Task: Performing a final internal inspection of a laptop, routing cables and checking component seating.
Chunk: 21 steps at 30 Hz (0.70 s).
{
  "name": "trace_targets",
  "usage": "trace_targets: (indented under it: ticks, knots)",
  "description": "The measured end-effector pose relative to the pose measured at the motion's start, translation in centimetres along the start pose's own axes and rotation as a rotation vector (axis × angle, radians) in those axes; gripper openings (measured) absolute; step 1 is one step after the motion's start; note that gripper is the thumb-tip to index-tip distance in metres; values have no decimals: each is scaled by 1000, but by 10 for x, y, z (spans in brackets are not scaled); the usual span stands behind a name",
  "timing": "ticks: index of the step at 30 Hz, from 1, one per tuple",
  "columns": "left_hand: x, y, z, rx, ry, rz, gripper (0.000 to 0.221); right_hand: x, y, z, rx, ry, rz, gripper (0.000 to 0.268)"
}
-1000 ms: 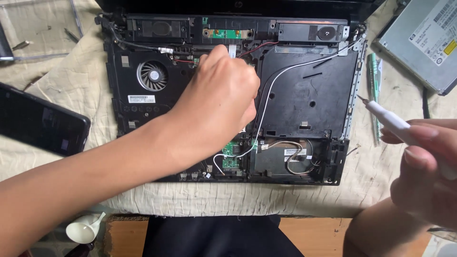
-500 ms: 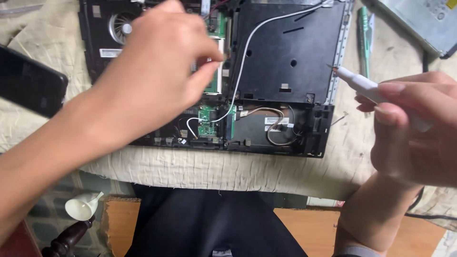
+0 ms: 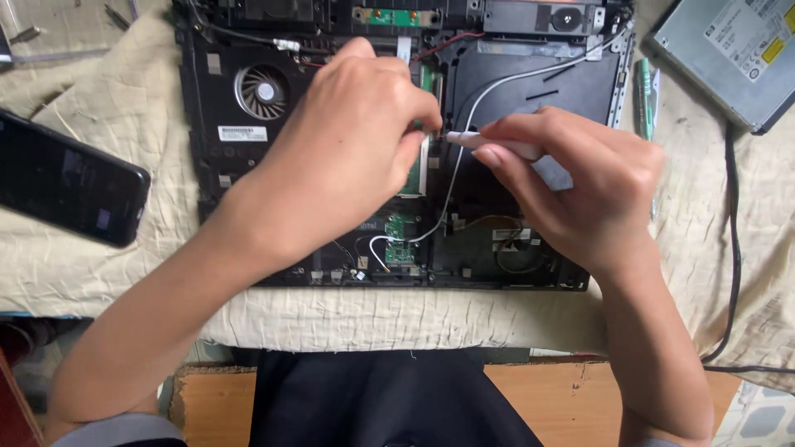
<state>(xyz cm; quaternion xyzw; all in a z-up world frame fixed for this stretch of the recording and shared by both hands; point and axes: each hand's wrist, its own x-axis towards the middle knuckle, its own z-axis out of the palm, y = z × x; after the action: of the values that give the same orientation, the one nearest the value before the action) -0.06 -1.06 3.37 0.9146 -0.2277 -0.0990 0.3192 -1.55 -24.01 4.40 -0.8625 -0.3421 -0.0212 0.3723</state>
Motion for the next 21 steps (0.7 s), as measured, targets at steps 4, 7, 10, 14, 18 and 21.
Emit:
trace_targets:
  ticks: [4, 7, 10, 14, 18, 21]
  knots:
    - [5, -7, 5, -32, 24, 21, 10, 9, 1, 8, -40, -46, -9, 10]
    - [6, -9, 10, -96, 27, -17, 10, 12, -2, 10, -82, -59, -45, 10]
    - [7, -10, 16, -59, 63, 35, 15, 12, -3, 11, -87, -54, -82, 10]
    - [10, -9, 22, 17, 62, 61, 27, 9, -1, 11, -59, -37, -87, 10]
    - [8, 2, 20, 82, 14, -32, 34, 6, 1, 8, -46, -29, -94, 9]
    - [10, 11, 21, 128, -68, -129, 23, 2, 1, 7, -53, -27, -82, 9]
